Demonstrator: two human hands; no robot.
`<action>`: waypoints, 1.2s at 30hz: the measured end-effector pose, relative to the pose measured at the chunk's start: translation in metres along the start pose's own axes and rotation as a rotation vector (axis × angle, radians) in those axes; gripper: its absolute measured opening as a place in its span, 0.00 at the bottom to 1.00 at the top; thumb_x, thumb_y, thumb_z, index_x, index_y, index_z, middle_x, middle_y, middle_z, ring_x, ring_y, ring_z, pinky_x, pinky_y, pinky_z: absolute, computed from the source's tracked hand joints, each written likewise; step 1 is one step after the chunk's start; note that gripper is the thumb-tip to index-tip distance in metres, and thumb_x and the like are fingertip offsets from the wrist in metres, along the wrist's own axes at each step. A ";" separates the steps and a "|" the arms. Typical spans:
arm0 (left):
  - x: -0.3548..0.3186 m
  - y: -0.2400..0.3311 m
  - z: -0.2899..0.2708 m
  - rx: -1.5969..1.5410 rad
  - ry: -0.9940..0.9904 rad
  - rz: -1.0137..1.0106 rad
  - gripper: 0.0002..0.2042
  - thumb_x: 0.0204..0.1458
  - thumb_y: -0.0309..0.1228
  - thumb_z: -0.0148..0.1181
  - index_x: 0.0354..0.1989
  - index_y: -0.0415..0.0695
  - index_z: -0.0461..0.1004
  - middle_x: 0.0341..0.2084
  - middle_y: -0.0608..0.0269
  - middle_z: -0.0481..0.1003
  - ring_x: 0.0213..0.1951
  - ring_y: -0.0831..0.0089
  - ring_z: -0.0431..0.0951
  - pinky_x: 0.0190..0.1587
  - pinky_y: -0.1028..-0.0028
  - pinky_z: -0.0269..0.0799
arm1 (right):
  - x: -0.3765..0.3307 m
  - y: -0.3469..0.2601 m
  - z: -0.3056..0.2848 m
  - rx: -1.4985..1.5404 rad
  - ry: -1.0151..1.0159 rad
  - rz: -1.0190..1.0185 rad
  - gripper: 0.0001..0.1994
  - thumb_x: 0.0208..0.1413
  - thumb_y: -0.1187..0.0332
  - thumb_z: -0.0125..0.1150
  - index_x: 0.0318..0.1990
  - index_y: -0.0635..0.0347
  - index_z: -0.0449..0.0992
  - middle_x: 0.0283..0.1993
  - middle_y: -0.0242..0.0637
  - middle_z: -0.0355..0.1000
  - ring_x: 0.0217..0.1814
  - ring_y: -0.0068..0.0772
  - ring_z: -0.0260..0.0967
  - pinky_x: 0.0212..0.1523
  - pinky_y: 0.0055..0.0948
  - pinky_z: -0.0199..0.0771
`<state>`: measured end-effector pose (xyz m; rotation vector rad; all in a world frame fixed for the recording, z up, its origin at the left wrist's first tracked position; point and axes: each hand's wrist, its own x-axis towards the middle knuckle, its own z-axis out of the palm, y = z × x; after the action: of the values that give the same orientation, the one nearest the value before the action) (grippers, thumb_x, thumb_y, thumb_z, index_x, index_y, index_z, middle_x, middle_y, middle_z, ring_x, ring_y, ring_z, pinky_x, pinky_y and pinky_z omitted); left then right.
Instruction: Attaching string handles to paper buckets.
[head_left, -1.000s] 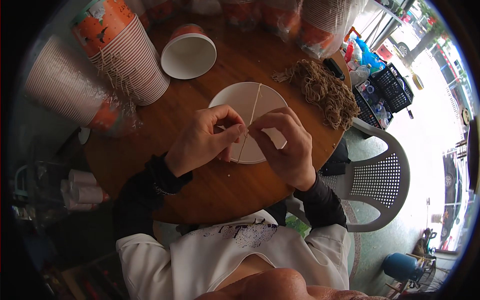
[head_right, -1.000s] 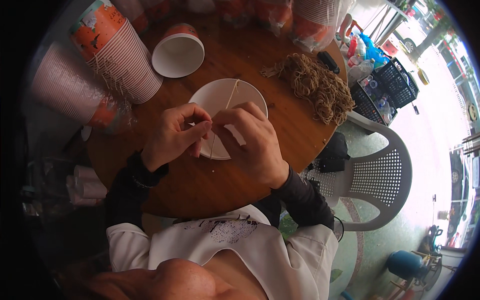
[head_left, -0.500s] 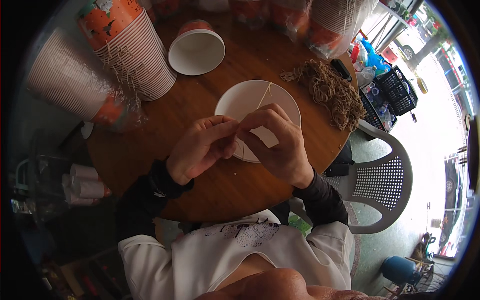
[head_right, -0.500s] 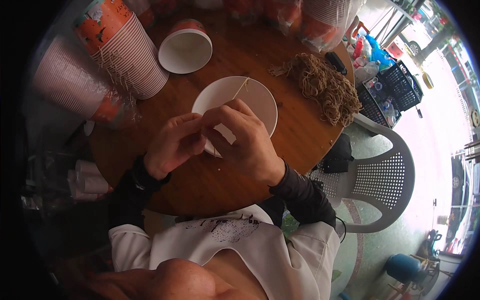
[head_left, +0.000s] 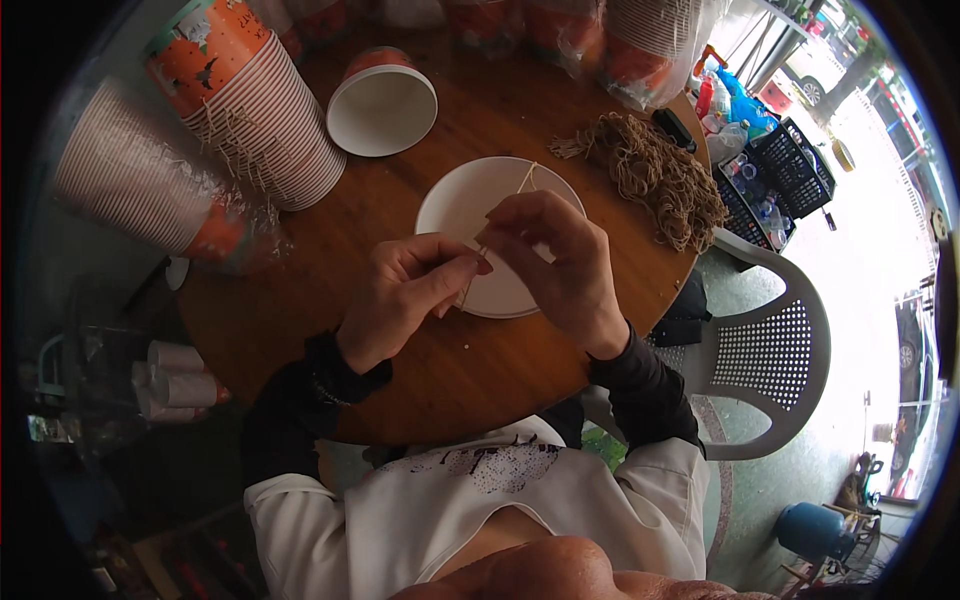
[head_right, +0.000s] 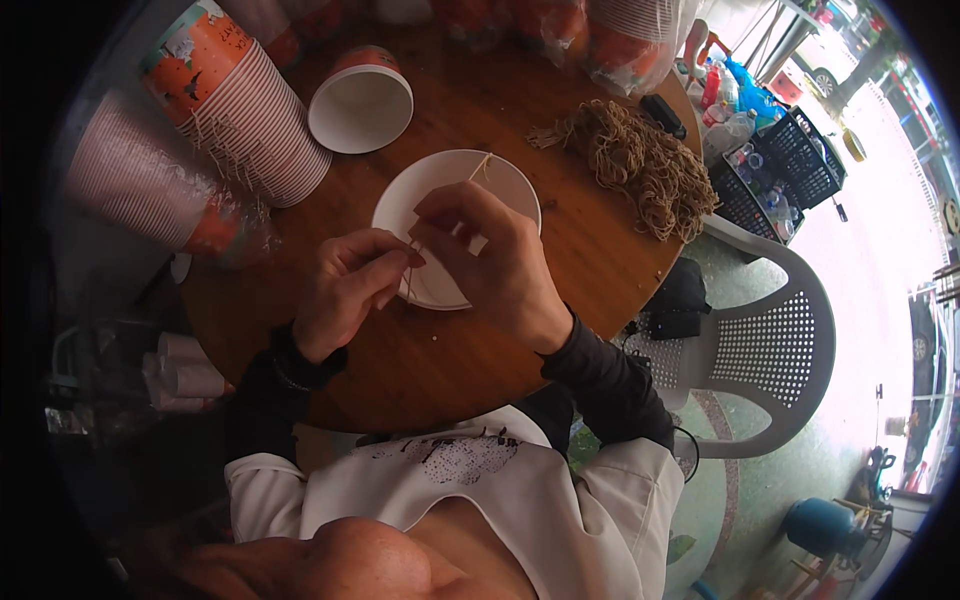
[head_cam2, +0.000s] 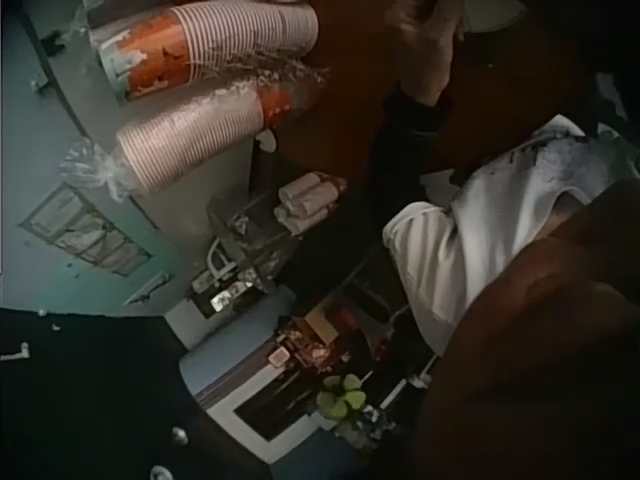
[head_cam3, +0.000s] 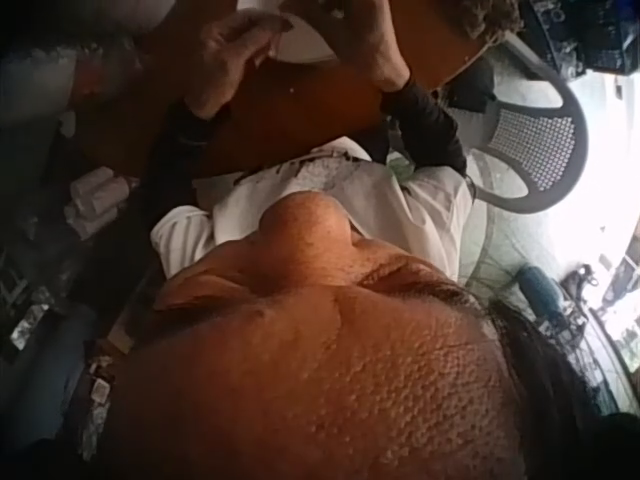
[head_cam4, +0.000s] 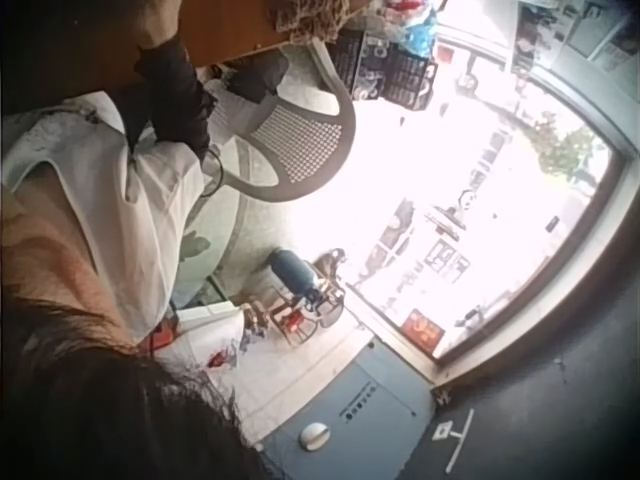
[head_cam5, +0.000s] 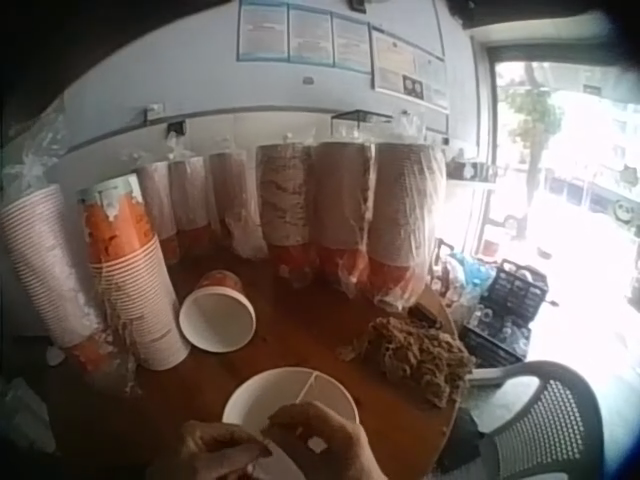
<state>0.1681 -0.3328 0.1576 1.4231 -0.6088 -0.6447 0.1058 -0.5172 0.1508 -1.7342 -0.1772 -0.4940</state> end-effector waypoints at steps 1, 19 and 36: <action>0.002 0.001 -0.002 -0.039 0.003 0.011 0.08 0.60 0.29 0.55 0.38 0.36 0.78 0.22 0.70 0.73 0.22 0.86 0.67 0.25 0.84 0.63 | -0.001 -0.002 -0.001 0.093 -0.013 0.118 0.08 0.56 0.76 0.59 0.43 0.62 0.74 0.40 0.33 0.76 0.39 0.24 0.73 0.35 0.26 0.73; 0.012 -0.010 0.009 0.453 0.153 0.464 0.02 0.54 0.21 0.59 0.35 0.37 0.76 0.28 0.66 0.75 0.29 0.84 0.75 0.29 0.83 0.70 | -0.015 -0.012 -0.009 -0.163 -0.079 0.185 0.08 0.53 0.70 0.62 0.37 0.65 0.77 0.29 0.44 0.77 0.30 0.35 0.76 0.33 0.29 0.74; 0.007 -0.015 0.014 0.327 0.260 0.357 0.04 0.54 0.20 0.60 0.37 0.39 0.75 0.27 0.67 0.76 0.28 0.82 0.76 0.30 0.81 0.72 | -0.019 -0.003 0.007 -0.295 0.032 -0.125 0.06 0.47 0.76 0.62 0.33 0.62 0.74 0.30 0.38 0.72 0.31 0.36 0.74 0.33 0.31 0.74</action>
<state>0.1626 -0.3479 0.1433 1.6153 -0.7604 -0.0750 0.0896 -0.5071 0.1445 -2.0092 -0.1979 -0.6650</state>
